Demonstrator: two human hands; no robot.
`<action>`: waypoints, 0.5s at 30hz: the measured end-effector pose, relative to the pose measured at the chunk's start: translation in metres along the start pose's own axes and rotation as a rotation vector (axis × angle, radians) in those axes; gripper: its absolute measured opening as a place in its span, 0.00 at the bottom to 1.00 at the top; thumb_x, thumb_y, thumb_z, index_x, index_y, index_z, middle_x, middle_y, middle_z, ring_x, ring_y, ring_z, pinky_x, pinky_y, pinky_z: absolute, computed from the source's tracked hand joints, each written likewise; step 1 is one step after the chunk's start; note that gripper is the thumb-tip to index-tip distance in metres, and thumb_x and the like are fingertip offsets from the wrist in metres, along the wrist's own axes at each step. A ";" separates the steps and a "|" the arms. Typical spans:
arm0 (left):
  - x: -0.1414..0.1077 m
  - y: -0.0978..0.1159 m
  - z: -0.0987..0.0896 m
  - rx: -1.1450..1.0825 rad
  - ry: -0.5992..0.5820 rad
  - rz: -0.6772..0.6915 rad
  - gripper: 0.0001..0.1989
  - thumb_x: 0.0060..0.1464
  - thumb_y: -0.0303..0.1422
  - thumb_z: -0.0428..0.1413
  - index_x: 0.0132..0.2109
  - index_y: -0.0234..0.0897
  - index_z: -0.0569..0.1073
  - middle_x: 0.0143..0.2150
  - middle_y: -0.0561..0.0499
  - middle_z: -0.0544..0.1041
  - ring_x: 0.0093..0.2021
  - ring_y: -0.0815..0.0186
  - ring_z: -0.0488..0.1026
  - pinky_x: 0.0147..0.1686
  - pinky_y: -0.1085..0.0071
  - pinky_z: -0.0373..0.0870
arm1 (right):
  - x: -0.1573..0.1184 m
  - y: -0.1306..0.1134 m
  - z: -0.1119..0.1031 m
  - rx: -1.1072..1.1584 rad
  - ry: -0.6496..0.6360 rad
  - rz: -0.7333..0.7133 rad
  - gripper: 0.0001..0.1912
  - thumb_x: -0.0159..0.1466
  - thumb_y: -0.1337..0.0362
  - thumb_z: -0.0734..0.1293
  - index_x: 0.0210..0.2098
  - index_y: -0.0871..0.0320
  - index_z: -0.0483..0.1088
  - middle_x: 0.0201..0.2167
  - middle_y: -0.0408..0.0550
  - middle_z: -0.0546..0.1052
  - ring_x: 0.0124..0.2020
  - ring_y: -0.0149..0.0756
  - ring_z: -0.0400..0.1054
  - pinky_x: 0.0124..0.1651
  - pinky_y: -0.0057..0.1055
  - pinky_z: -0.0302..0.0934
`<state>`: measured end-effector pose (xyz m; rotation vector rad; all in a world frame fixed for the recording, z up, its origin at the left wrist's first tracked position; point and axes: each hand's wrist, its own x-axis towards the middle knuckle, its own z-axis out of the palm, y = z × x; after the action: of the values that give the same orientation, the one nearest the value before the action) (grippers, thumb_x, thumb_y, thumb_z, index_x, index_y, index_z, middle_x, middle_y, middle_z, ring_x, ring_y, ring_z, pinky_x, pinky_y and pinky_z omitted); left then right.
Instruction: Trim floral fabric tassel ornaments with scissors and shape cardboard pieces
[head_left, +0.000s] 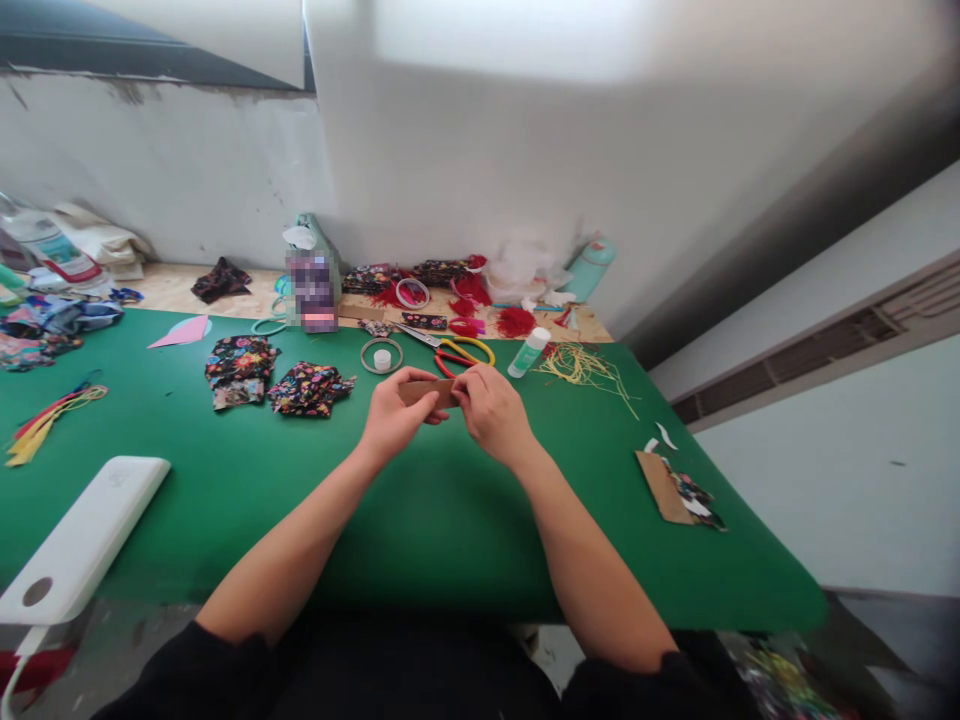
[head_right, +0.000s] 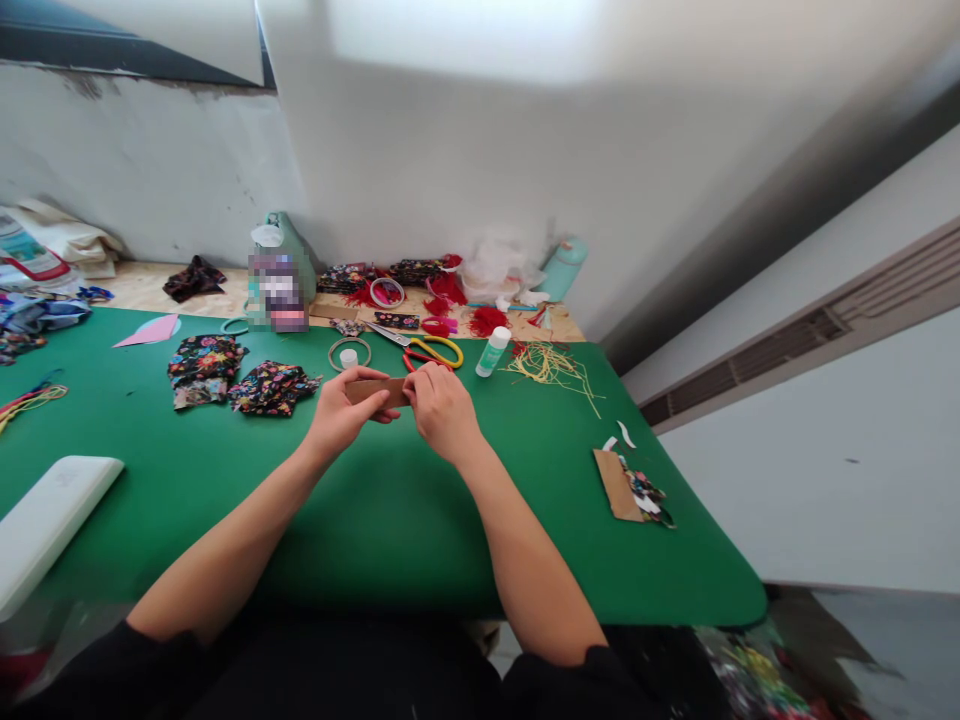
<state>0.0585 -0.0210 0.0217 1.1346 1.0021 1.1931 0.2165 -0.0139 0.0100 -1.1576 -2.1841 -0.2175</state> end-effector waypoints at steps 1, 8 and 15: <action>0.000 0.001 0.000 -0.012 0.002 -0.012 0.14 0.42 0.31 0.61 0.37 0.31 0.69 0.25 0.49 0.76 0.23 0.63 0.77 0.23 0.72 0.76 | 0.000 0.000 0.000 0.022 -0.002 0.004 0.10 0.65 0.71 0.55 0.33 0.58 0.65 0.31 0.53 0.68 0.34 0.42 0.61 0.39 0.39 0.61; 0.000 0.006 0.000 -0.050 0.012 -0.065 0.17 0.40 0.33 0.63 0.37 0.30 0.69 0.23 0.49 0.76 0.22 0.61 0.77 0.23 0.71 0.76 | 0.000 0.000 -0.004 0.181 -0.028 0.004 0.08 0.65 0.72 0.55 0.34 0.56 0.62 0.33 0.52 0.66 0.36 0.41 0.61 0.39 0.39 0.62; 0.001 0.009 -0.002 -0.076 0.004 -0.104 0.15 0.41 0.29 0.62 0.37 0.30 0.69 0.22 0.49 0.76 0.21 0.61 0.76 0.23 0.71 0.75 | 0.000 0.003 -0.004 0.303 -0.033 -0.015 0.07 0.64 0.73 0.56 0.33 0.55 0.59 0.32 0.49 0.65 0.35 0.39 0.61 0.39 0.37 0.61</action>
<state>0.0553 -0.0199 0.0304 1.0092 0.9978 1.1413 0.2211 -0.0140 0.0129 -0.9794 -2.1635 0.1248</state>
